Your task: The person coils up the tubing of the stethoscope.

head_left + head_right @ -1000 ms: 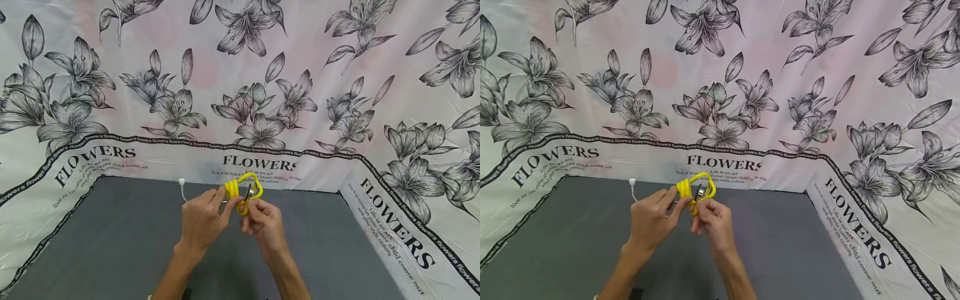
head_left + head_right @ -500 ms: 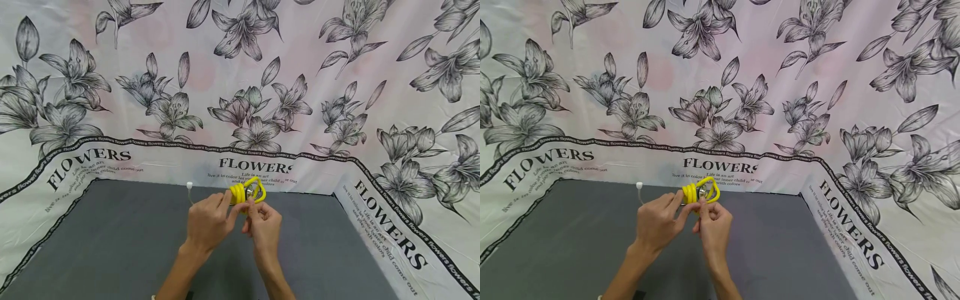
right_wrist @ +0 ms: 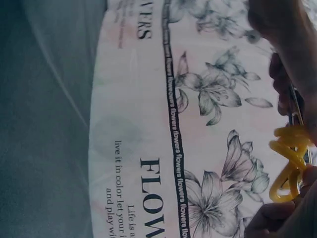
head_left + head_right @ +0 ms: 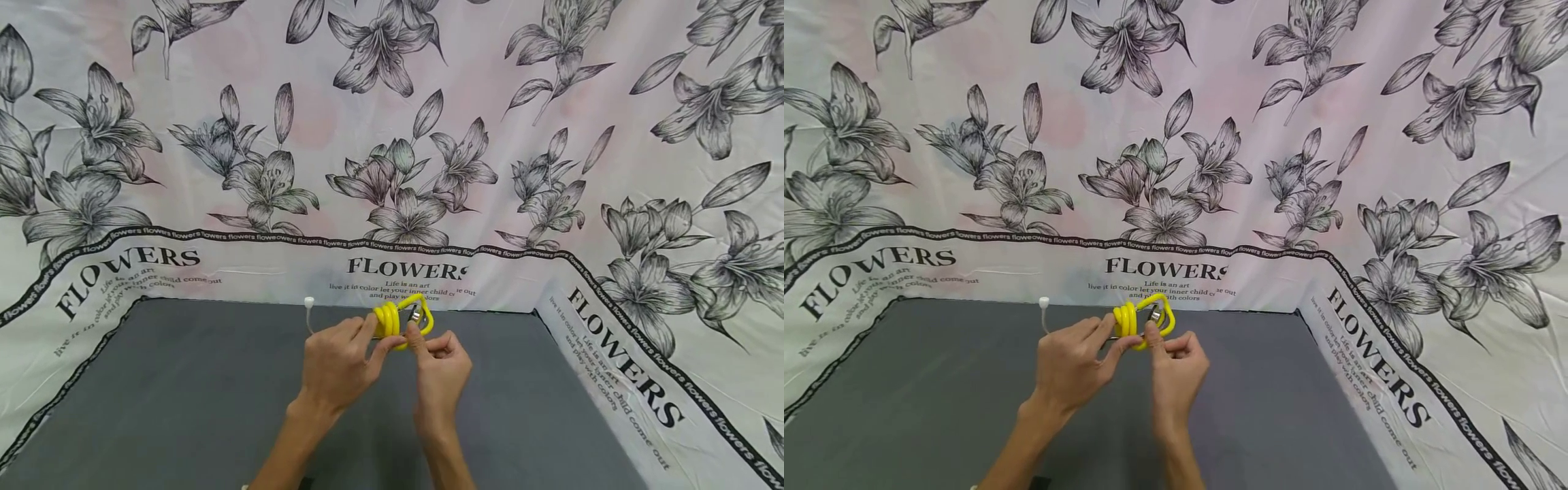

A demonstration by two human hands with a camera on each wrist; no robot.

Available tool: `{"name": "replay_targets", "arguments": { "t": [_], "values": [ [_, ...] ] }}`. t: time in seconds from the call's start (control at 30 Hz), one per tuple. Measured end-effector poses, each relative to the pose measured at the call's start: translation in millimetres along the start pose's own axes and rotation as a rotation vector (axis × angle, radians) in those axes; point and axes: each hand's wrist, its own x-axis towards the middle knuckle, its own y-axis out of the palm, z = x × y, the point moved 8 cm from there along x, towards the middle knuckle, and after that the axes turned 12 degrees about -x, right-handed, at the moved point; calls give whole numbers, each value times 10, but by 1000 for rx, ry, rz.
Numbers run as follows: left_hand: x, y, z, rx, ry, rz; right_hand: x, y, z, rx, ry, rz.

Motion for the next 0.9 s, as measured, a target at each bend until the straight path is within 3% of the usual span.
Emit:
{"name": "replay_targets", "arguments": {
  "t": [0.1, 0.17, 0.33, 0.5, 0.67, 0.8, 0.9],
  "values": [
    [-18, 32, -5, -13, 18, 28, 66, 15, -65, 59, 96, 55],
    [-25, 49, -5, -21, 18, 37, 113, 18, -59, 74, 110, 68],
    [-35, 66, 58, -57, -58, 58, 192, -5, 29, 18, 15, 72],
    [-76, 60, 131, -149, -158, 96, 220, -78, 95, -84, -103, 109],
    [-122, 34, 206, -208, -239, 133, 230, -184, 122, -103, -140, 133],
    [-190, 124, 331, -251, -328, 227, 289, -314, 130, -52, -129, 99],
    [-382, 337, 479, -311, -427, 388, 347, -367, 85, -51, -107, 102]
  ]
}}
